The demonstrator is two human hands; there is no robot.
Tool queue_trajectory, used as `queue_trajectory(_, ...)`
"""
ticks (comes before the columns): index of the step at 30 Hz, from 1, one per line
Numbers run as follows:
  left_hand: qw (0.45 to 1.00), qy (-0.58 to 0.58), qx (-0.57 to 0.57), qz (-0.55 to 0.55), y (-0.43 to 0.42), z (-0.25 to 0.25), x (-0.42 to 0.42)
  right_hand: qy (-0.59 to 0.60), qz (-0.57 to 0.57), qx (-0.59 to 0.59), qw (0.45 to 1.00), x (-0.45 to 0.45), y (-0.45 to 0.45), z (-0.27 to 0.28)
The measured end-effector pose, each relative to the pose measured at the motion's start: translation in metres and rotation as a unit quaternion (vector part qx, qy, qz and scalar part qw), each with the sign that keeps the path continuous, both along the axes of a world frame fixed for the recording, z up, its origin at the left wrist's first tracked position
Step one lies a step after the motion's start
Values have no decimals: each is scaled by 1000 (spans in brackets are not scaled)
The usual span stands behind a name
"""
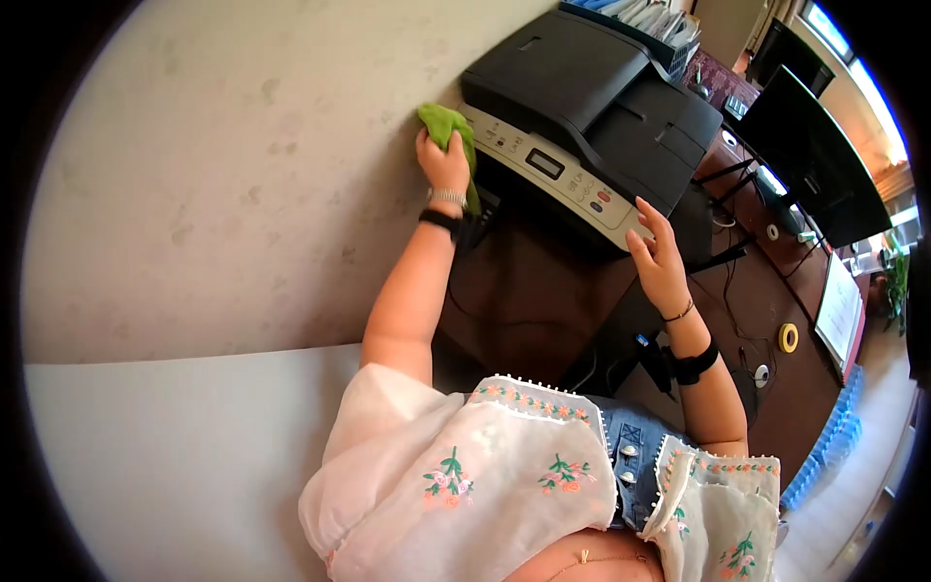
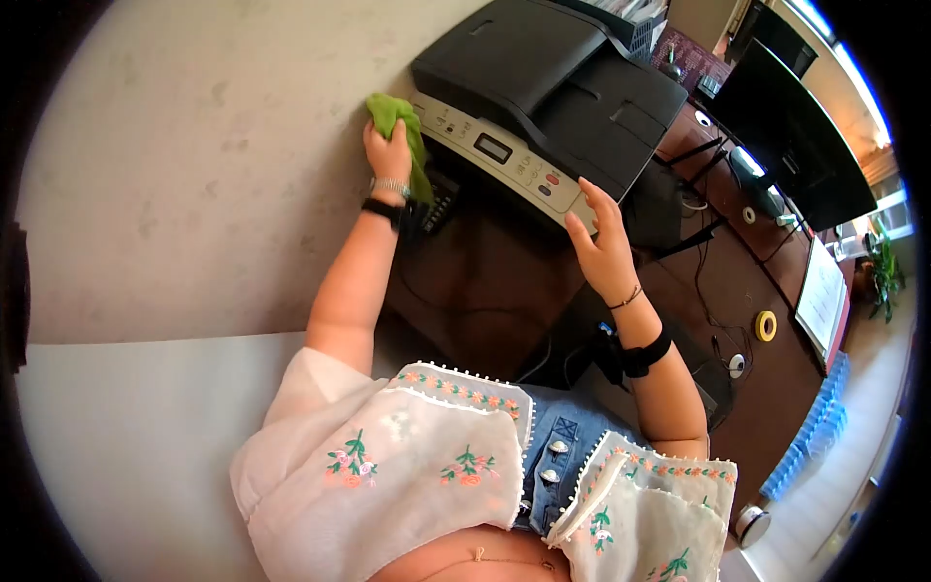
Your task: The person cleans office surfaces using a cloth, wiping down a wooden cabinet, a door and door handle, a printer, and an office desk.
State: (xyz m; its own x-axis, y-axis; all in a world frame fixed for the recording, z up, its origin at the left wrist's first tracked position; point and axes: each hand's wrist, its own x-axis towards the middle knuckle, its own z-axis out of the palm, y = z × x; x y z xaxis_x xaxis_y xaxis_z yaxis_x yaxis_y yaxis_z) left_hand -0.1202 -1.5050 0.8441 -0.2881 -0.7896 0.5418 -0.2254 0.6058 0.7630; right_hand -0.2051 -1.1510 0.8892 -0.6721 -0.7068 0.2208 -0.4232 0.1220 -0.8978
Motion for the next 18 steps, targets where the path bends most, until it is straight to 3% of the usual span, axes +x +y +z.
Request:
queue_trajectory(4, 970, -232, -71, 27, -7, -13, -45, 40, 0, 8, 999, 3, 1, -4)
queue_trajectory(8, 976, -213, 51, 15, 6, 6, -48, 30, -7, 34, 999, 9, 10, -4)
queue_trajectory(10, 975, -212, 59, -1, 6, -1, -45, 17, -7, 30, 999, 10, 13, -15)
queue_trajectory(14, 985, -173, 6, 12, 40, -7, -45, -13, -9, 39, 999, 14, 18, -16)
queue_trajectory(18, 986, -153, -21, -62, 89, -14, -38, -13, -2, 48, 999, 22, 19, -17)
